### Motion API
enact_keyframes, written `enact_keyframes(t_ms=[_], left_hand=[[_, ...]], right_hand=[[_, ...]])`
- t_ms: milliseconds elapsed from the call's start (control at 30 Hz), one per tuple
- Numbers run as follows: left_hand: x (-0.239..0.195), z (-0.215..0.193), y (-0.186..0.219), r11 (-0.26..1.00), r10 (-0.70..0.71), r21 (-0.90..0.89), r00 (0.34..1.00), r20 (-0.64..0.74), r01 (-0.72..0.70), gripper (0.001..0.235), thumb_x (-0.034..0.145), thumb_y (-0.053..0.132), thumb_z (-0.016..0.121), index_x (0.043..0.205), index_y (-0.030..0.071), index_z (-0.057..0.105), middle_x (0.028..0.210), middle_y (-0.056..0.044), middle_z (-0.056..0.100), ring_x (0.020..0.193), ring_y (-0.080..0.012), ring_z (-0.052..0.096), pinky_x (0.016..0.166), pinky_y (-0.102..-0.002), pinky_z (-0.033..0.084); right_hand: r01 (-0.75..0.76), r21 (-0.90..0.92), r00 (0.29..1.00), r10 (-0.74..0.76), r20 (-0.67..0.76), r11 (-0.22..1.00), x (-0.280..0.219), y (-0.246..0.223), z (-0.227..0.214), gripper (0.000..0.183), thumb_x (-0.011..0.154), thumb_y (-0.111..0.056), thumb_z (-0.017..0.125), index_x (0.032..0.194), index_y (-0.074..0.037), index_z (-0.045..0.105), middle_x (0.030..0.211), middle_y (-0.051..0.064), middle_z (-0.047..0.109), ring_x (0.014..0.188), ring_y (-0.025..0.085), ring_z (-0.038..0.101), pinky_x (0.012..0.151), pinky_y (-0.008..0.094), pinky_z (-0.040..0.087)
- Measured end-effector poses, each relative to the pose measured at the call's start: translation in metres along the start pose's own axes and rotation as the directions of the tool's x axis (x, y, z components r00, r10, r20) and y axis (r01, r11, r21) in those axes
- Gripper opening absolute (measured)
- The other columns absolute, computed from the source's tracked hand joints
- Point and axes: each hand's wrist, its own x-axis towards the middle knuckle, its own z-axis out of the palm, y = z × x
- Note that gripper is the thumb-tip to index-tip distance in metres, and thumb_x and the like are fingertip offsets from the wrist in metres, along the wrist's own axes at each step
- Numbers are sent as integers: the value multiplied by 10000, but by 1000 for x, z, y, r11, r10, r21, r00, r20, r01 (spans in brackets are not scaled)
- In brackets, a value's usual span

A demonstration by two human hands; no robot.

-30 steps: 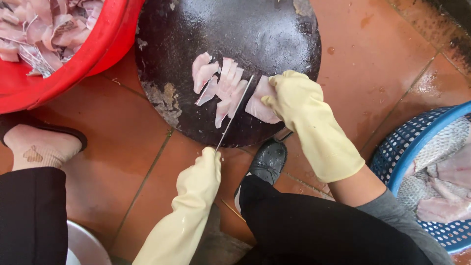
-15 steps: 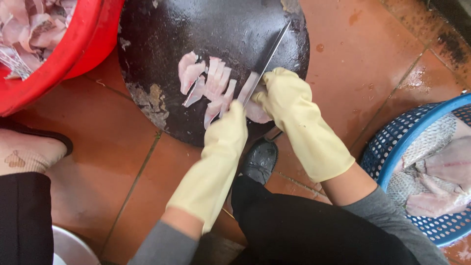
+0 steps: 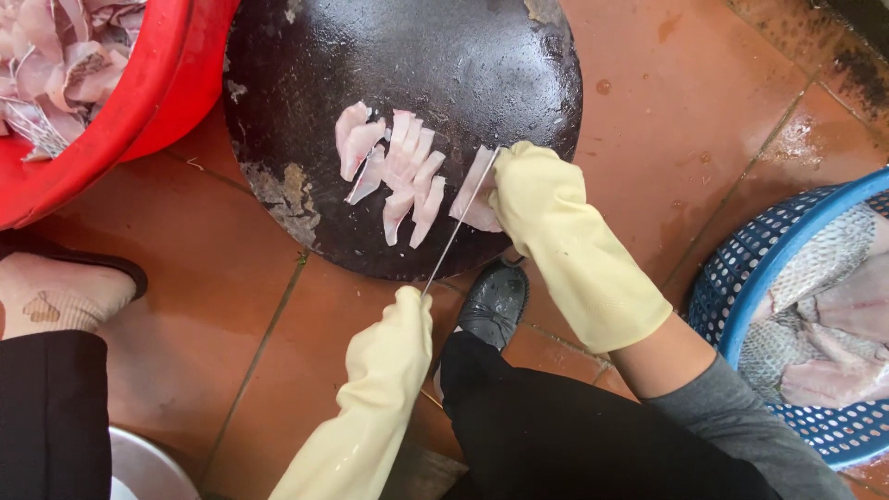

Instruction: The person slices raw fish fillets into thin strips using a knife on a round wooden cutting board. They transfer the cut pieces into a red basin filled with water and continue processing more fillets from a blue basket.

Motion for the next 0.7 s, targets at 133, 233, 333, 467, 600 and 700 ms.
enact_keyframes(t_ms=[133,233,333,467,600,700], left_hand=[[38,-26,32,991,27,-134,999,43,-21,352,1130,465,258,1230,155,392,1008,-103,701,913,-371,782,815,-542,619],[128,19,74,998,-26,40,837,-547,57,277,1116,428,261,1017,241,439,780,-84,553,662,-319,620,539,-492,458],[124,2,74,996,32,82,760,-649,28,222,1106,405,303,998,267,440,716,-76,553,605,-319,622,492,-502,466],[43,-10,25,992,30,-124,998,-54,-36,292,1133,445,280,1160,190,420,952,-71,763,871,-342,795,776,-509,638],[1,32,-24,1000,2,-28,998,-65,-4,365,1109,508,330,1206,162,393,901,-108,730,772,-373,790,686,-569,625],[-3,27,-12,1000,9,-22,999,-47,-10,363,1113,501,311,1210,160,389,913,-97,721,784,-376,788,699,-570,623]], right_hand=[[-10,25,999,9,44,1000,2,2,10,559,953,-379,713,1413,-81,603,1232,157,646,1175,387,686,883,549,630],[-13,31,998,12,58,999,4,4,9,535,957,-372,711,1405,-96,612,1230,148,641,1175,381,684,892,546,628],[-29,48,998,27,56,998,3,7,4,511,961,-364,708,1397,-112,621,1228,140,635,1176,375,682,900,544,627],[-46,86,998,41,55,995,7,9,-2,476,967,-353,705,1384,-135,635,1225,126,627,1177,366,679,913,541,625],[-92,128,996,91,17,988,-5,12,-1,460,987,-268,690,1419,-121,630,1203,148,653,1162,366,697,922,521,616],[-86,-9,996,86,22,996,-11,19,2,568,953,-347,717,1460,-128,583,1233,136,639,1167,354,692,908,546,624]])
